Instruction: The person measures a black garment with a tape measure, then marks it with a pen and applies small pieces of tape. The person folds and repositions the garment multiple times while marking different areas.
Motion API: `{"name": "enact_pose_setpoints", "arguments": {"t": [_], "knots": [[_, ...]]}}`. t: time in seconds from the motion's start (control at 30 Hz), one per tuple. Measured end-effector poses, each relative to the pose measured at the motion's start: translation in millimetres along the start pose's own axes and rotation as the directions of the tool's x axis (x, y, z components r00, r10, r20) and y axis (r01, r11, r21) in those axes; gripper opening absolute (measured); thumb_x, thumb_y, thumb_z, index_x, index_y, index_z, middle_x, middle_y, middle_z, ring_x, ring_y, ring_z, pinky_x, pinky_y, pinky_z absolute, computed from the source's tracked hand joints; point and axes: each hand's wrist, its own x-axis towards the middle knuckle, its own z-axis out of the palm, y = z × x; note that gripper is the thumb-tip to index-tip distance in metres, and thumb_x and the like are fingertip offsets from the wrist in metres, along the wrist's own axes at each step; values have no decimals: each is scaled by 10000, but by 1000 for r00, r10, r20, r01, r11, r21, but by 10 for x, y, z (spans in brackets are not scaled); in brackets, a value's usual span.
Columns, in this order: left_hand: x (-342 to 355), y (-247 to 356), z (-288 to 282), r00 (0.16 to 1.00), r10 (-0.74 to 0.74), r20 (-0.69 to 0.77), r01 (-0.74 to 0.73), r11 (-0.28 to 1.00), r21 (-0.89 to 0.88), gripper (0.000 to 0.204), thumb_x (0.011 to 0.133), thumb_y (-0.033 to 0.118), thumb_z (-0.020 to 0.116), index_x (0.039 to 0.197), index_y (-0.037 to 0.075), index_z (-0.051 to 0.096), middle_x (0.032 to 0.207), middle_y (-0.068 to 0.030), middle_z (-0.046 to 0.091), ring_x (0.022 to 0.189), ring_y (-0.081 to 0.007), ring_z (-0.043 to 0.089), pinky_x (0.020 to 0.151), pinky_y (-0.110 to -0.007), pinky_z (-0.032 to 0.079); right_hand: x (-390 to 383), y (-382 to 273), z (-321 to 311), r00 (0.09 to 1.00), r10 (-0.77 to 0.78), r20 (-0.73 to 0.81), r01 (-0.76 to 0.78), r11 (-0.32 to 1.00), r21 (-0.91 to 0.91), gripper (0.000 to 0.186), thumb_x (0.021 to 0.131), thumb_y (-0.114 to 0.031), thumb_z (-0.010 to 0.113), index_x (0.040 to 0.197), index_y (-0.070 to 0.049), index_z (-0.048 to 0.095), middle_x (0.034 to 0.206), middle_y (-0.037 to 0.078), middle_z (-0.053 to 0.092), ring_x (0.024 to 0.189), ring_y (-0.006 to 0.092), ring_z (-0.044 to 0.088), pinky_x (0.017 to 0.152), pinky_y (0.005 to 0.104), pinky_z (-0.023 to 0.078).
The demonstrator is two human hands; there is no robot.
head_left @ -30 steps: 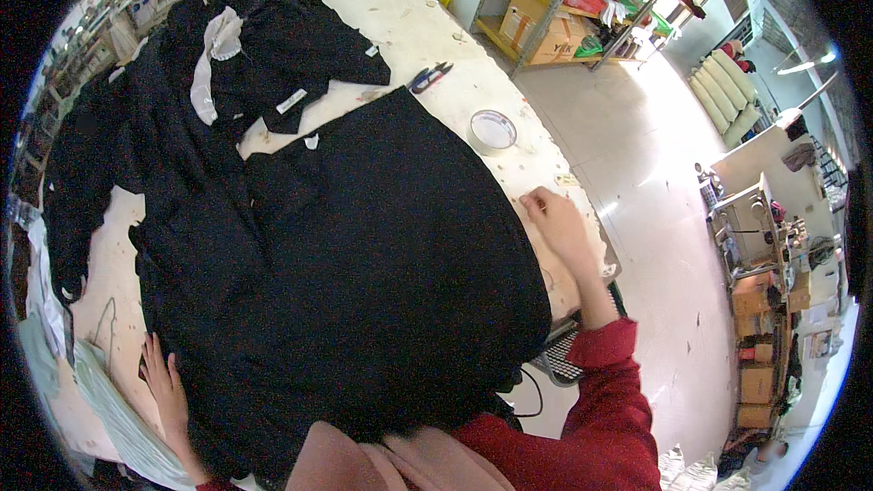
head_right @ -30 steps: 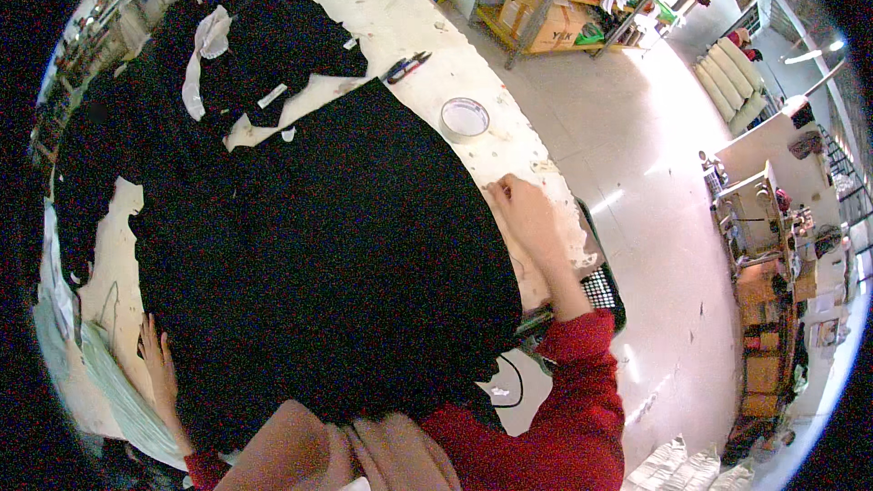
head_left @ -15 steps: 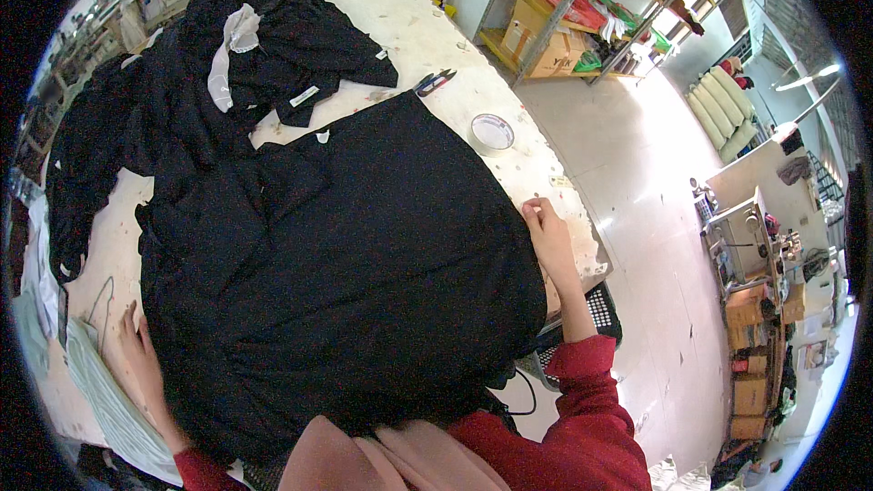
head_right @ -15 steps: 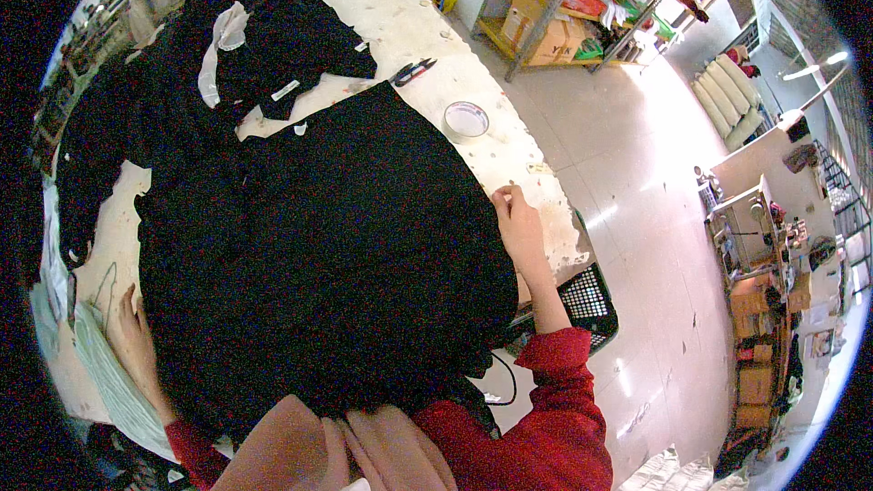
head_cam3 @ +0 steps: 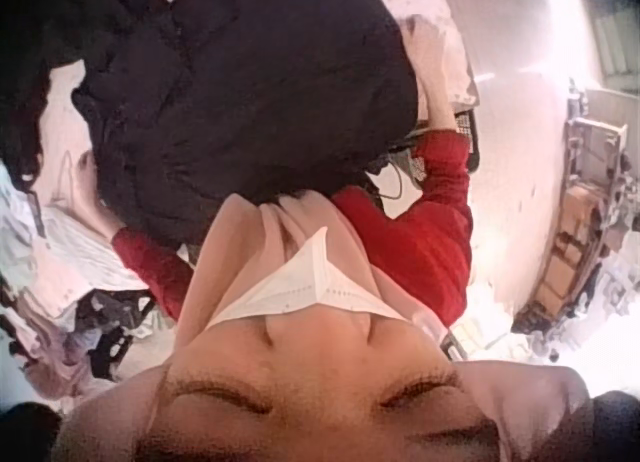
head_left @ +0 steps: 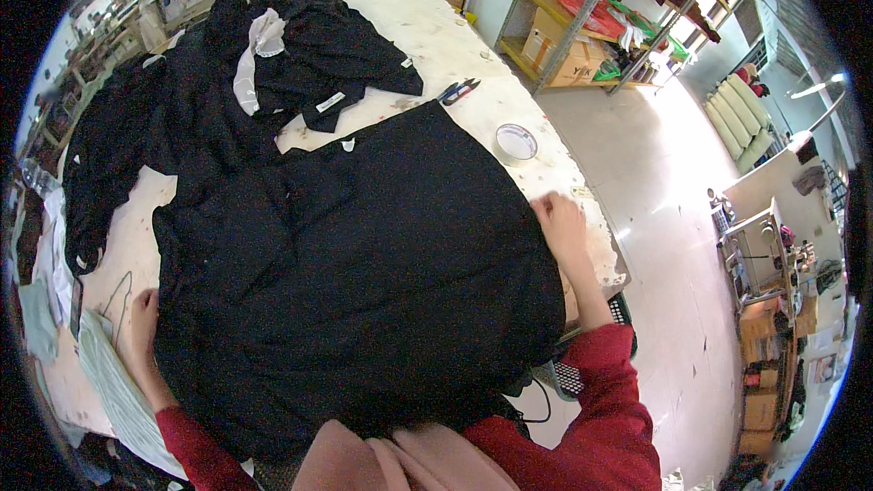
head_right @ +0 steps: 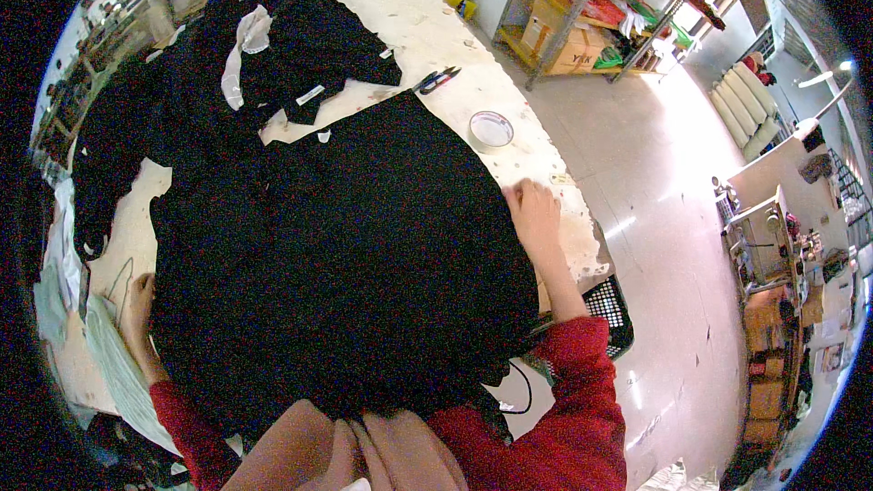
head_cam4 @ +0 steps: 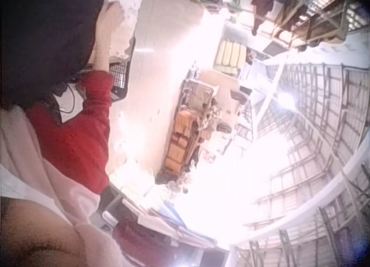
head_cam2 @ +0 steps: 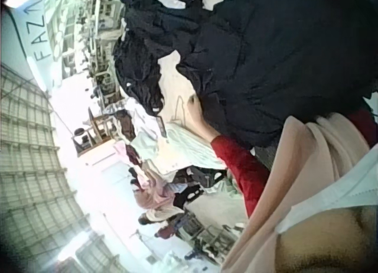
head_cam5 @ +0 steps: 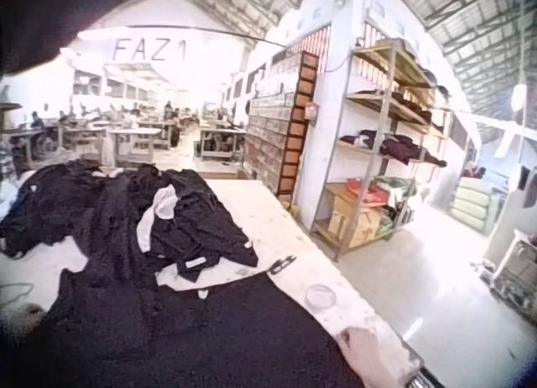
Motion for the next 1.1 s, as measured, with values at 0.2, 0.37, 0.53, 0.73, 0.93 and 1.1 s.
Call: {"name": "enact_pose_setpoints", "arguments": {"t": [0.2, 0.37, 0.53, 0.73, 0.93, 1.1], "knots": [[253, 824, 351, 995, -103, -3, 101, 981, -168, 356, 923, 371, 606, 1034, 38, 662, 755, 35, 556, 623, -70, 462, 581, -238, 379, 1192, -636, 223, 990, -140, 20, 121, 910, 396, 268, 895, -278, 595, 931, -28, 685, 915, 174, 690, 911, 343, 646, 812, 417, 500], [848, -143, 66, 964, 162, -209, -162, 987, 17, 322, 893, 279, 656, 711, 26, 574, 601, 31, 435, 570, -89, 376, 532, -278, 316, 1779, -1491, 763, 994, -77, 74, 50, 948, 314, 302, 884, -344, 608, 928, -58, 695, 921, 153, 699, 923, 341, 645, 821, 462, 490], [774, 99, 628, 862, 275, -425, -288, 957, 37, 301, 913, 196, 637, 744, -20, 512, 622, -67, 481, 589, -108, 403, 561, -307, 369, 1802, -1460, 1212, 969, -49, -242, 92, 981, 170, 251, 880, -345, 630, 908, -96, 637, 881, 80, 649, 922, 270, 595, 803, 472, 404], [504, 422, 768, 741, 292, -605, -212, 956, 203, 207, 934, 187, 606, 887, -14, 589, 779, -146, 638, 654, -205, 575, 644, -343, 457, 1768, -1472, 1217, 900, -141, -411, 176, 983, 47, 200, 898, -281, 615, 940, -96, 551, 849, 63, 633, 853, 237, 573, 761, 404, 365], [656, 468, 704, 853, 278, -442, -195, 955, 223, 264, 951, 251, 588, 1069, 16, 610, 891, -179, 672, 742, -242, 639, 705, -366, 488, 1813, -1440, 1133, 795, -362, -486, 280, 931, -234, 250, 903, -300, 623, 942, -65, 547, 795, 99, 629, 835, 268, 580, 761, 396, 390], [318, -5, 43, 999, 20, -45, -28, 982, -186, 367, 992, 351, 513, 1199, 60, 592, 862, -33, 629, 766, -148, 585, 711, -281, 471, 1676, -1351, 476, 984, -75, -162, 123, 942, 313, 355, 924, -374, 588, 1012, -30, 572, 883, 138, 665, 827, 284, 636, 795, 416, 469]]}}
